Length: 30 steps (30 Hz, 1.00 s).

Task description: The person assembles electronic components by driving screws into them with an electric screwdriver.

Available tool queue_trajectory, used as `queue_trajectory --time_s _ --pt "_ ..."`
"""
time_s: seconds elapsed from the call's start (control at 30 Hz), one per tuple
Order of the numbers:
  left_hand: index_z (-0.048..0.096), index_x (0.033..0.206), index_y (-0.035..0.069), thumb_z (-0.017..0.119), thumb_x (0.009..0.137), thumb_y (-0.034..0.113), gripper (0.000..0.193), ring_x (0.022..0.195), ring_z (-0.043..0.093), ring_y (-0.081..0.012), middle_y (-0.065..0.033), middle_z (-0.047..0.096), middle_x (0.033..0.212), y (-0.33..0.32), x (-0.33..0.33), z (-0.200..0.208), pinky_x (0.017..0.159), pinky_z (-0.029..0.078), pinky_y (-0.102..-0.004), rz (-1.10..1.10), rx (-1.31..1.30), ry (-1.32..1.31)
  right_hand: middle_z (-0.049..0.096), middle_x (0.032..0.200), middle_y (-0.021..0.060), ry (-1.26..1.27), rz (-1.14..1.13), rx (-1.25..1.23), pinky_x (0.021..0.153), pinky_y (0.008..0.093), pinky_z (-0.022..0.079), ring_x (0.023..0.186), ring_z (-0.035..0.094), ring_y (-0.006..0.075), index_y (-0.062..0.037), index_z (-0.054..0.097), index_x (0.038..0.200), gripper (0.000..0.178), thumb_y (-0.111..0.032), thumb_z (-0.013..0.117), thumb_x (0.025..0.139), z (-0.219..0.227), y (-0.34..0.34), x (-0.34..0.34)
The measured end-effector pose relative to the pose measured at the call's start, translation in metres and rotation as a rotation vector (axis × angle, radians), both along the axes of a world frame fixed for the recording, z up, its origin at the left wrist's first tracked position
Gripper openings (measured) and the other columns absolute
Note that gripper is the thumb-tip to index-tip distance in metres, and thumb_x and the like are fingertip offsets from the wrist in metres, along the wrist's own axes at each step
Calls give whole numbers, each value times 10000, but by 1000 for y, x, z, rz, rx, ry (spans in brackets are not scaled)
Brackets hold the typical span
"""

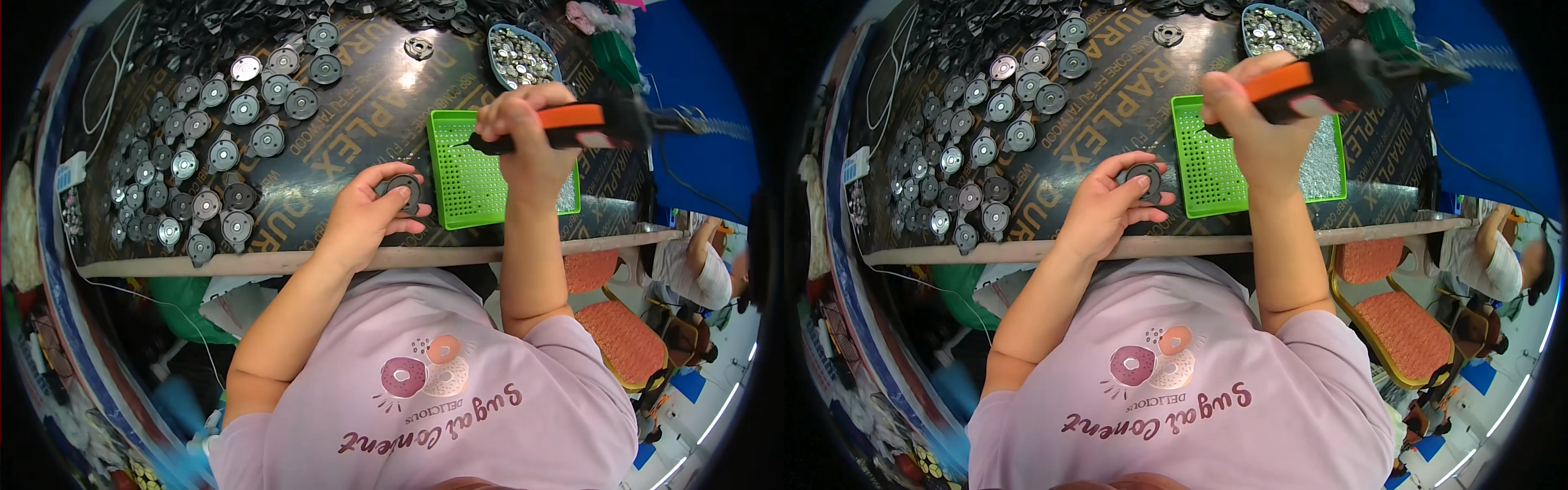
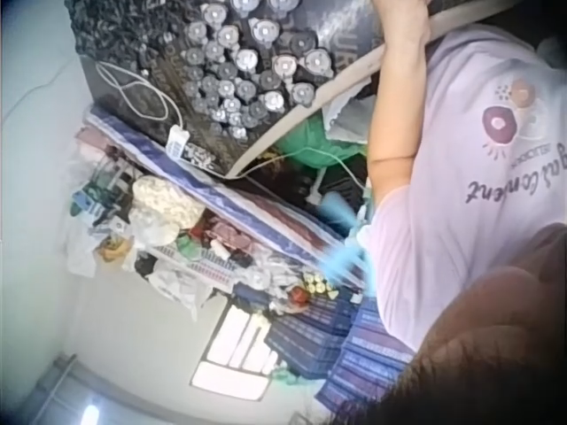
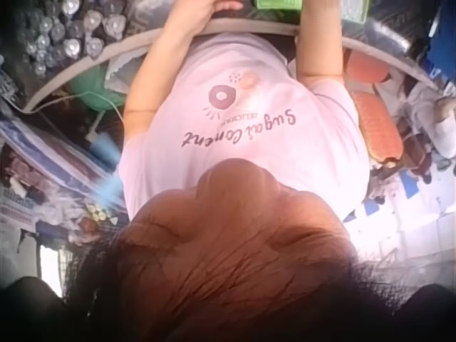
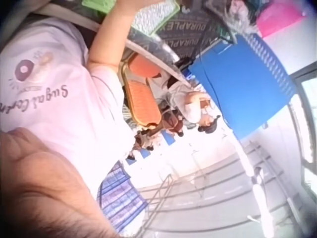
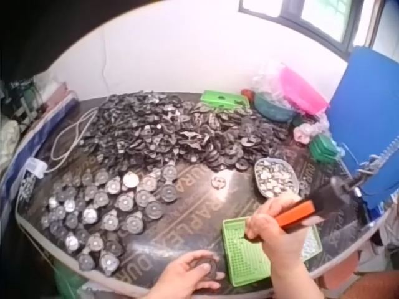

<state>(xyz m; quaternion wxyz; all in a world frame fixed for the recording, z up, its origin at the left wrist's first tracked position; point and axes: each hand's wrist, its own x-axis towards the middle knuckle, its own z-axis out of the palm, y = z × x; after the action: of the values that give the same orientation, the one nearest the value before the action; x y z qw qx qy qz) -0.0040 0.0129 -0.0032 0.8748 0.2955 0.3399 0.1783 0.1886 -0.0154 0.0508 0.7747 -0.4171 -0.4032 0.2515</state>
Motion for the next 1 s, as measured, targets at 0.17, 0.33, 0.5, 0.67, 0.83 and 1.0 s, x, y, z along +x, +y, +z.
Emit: queue_trajectory --time_s 0.17,0.33,0.5,0.67,0.83,1.0 --pt "492 1204 -6 519 921 21 286 853 668 -221 -121 586 1107 -1 4 2 644 597 -295 18 -11 27 553 651 102 90 236 86 525 286 485 531 552 154 -43 447 843 236 53 657 797 15 -10 -14" --pt "494 1197 -6 519 922 22 277 834 671 -217 -122 593 1082 0 5 7 633 596 -291 16 -27 59 571 668 88 8 252 79 497 246 477 544 547 120 -41 456 827 287 90 697 742 4 -11 -33" --pt "495 1193 -5 522 923 27 273 829 671 -211 -124 598 1073 0 5 6 629 596 -286 12 -20 64 582 682 82 33 283 68 461 205 449 558 543 88 -40 461 823 301 109 706 732 7 -10 -42" --pt "497 1191 -3 530 924 39 273 826 671 -205 -122 606 1055 0 4 3 629 594 -280 -5 -3 70 581 673 71 -23 288 22 467 189 430 564 539 74 -46 462 824 302 92 716 739 0 -9 -44" --pt "499 1198 -3 518 923 29 278 830 671 -200 -127 608 1056 -1 4 0 631 595 -281 -6 1 70 554 660 68 -175 253 2 534 272 463 547 533 122 -56 441 827 292 45 708 766 0 -9 -49" --pt "502 1206 -1 504 923 15 284 831 670 -191 -125 618 1031 -2 4 4 633 594 -277 -7 13 98 526 667 81 -236 236 -54 579 347 495 533 520 158 -58 418 839 263 69 646 805 0 -13 -52"
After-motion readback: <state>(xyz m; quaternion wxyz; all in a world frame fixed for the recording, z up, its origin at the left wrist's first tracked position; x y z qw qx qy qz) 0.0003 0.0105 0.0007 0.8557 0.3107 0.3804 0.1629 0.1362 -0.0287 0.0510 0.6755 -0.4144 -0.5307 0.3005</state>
